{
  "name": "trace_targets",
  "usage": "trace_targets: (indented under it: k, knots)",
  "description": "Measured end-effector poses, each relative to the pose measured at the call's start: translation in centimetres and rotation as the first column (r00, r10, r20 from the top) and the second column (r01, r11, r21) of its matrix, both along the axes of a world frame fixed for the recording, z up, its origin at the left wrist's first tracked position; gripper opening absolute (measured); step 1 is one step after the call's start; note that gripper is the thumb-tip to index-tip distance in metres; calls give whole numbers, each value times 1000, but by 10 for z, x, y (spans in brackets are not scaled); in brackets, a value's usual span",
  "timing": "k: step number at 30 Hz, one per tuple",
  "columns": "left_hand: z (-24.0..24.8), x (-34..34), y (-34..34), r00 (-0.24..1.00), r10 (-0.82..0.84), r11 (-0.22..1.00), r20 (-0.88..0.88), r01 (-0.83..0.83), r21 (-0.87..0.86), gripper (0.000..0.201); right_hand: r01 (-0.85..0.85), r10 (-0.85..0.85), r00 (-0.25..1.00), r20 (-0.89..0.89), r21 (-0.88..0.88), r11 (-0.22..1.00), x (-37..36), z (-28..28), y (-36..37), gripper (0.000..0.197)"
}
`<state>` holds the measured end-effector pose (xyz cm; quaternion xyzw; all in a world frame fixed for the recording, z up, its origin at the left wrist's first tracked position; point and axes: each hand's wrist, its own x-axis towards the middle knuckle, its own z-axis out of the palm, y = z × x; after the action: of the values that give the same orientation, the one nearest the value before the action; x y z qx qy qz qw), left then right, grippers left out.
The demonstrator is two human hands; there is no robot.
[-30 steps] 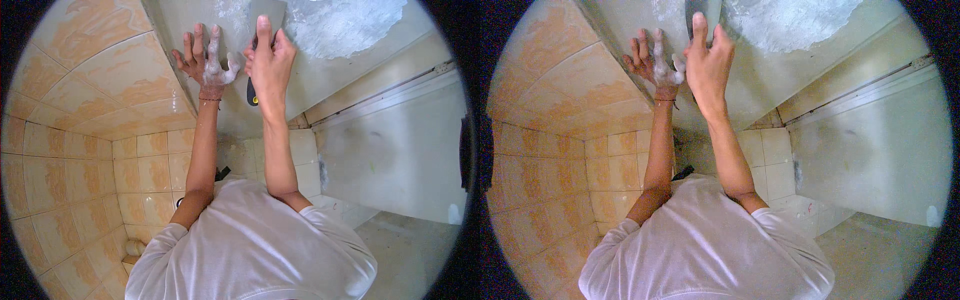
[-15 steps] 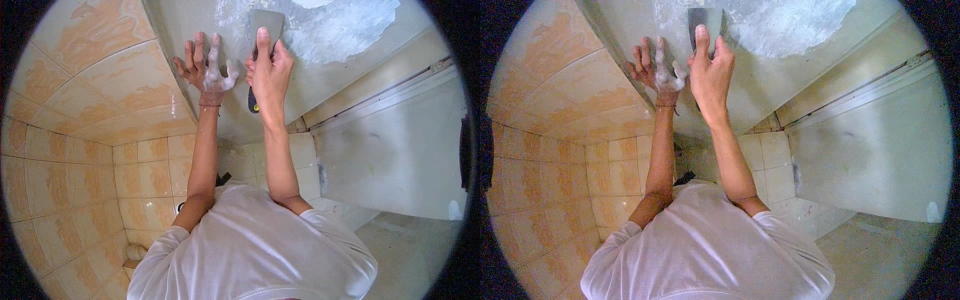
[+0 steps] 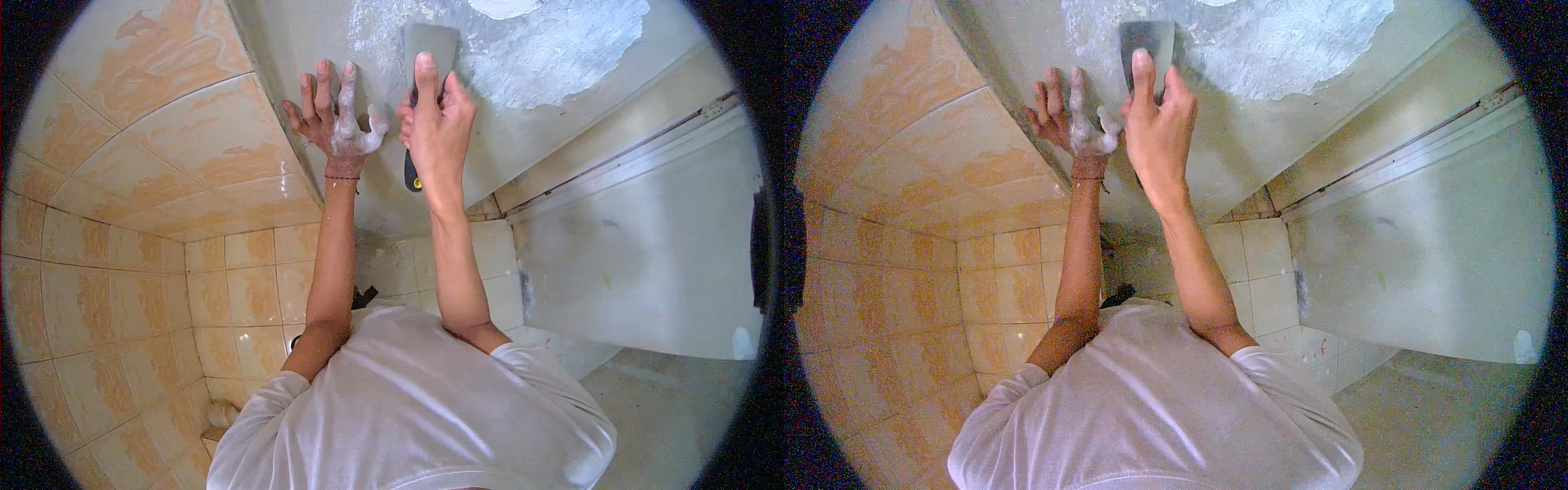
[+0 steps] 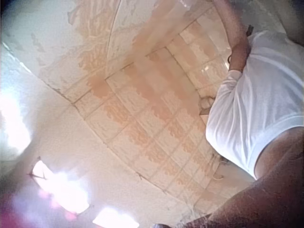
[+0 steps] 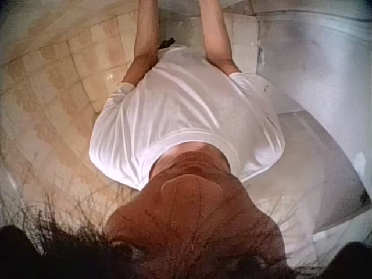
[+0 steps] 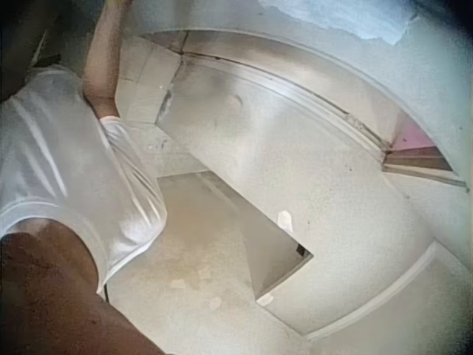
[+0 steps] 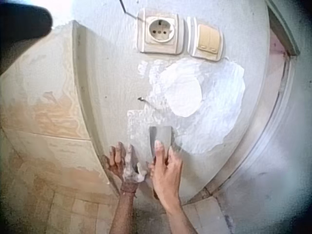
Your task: The person scrapes loose paint and plaster from a wall using a putty knife.
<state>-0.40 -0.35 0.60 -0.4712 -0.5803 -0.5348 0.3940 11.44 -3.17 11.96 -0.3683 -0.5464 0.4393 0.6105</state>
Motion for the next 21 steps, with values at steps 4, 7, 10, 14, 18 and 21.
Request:
trace_targets:
  k: [4,7,10,14,18,21]
  knots:
    - [-1,0,0,1000,11,1000,-2,-11,-19,61,29,-29,998,58,-2,1000,-2,8,2,53]
    - [0,-1,0,1000,18,1000,-1,-18,-23,60,33,-34,996,84,13,999,0,8,0,58]
    - [-1,1,1,1000,28,1000,-12,-28,-6,60,36,-37,995,94,14,999,2,-1,3,58]
    - [0,1,0,1000,25,1000,-2,-25,-10,59,17,-22,997,79,55,998,-2,18,2,58]
    - [0,0,0,1000,21,1000,-8,-21,5,59,20,-19,996,90,-10,1000,-1,-4,-3,59]
    - [0,1,1,999,37,999,-15,-37,-16,60,51,-50,993,107,-6,999,1,-4,0,59]
